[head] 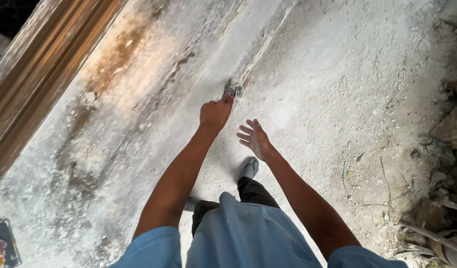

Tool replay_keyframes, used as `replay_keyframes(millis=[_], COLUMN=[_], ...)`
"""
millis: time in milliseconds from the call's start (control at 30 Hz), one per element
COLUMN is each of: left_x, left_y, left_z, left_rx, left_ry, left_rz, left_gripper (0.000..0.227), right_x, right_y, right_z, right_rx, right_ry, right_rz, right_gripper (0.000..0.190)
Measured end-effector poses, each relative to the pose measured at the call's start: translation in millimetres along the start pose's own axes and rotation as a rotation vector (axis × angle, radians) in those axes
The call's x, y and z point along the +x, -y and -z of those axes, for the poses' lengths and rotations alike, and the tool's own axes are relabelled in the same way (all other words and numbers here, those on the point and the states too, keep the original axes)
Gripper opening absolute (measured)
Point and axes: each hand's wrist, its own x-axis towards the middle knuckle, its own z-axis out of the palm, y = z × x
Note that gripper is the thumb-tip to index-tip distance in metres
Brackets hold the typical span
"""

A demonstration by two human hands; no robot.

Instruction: The person cleans a dusty workbench and long decorative molding pieces. They first scrape and wipe the workbench surface with a scraper and sponge, then place a green and a brown molding piece on the bench and brush them with a paintbrush.

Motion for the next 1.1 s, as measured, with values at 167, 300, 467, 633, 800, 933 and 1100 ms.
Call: replay_keyframes(millis=[167, 300, 467, 633, 800, 933, 1100], left_x=[83.7, 55.8, 63.1, 190.1, 210.5, 82.8, -46.4], left_y=[-25.9, -16.4, -24.2, -65.3, -63.1, -14.2, 66.3], left_z=[20.7, 40.4, 38.8, 36.8, 63.6, 58.8, 43.8], left_rx=[-0.051, -0.042, -0.018, -0.047, -0.090, -0.104, 0.030], left_ry=[-0.062, -0.044, -0.021, -0.068, -0.002, 0.027, 0.076], left_rz=[-0.003, -0.044, -0.008, 0.030, -0.004, 0.027, 0.121], left_gripper=[0.031, 0.043, 0.043, 0.022, 0.026, 0.068, 0.067], right_x=[5.1, 2.8, 11.7, 37.3, 59.3, 64.1, 121.9], right_y=[47.0, 80.3, 97.3, 117.5, 153.7, 165.9, 173.8], right_z=[63.7, 110.7, 119.1, 107.6, 130.8, 165.9, 156.9], right_rx=[-0.096, -0.084, -0.122, -0.085, -0.135, -0.096, -0.171], right_ry=[-0.018, -0.006, -0.075, 0.005, -0.040, -0.048, -0.144], right_rz=[0.005, 0.070, 0.016, 0.037, 0.119, 0.212, 0.135], right_gripper=[0.082, 0.080, 0.077, 0.075, 0.076, 0.075, 0.075])
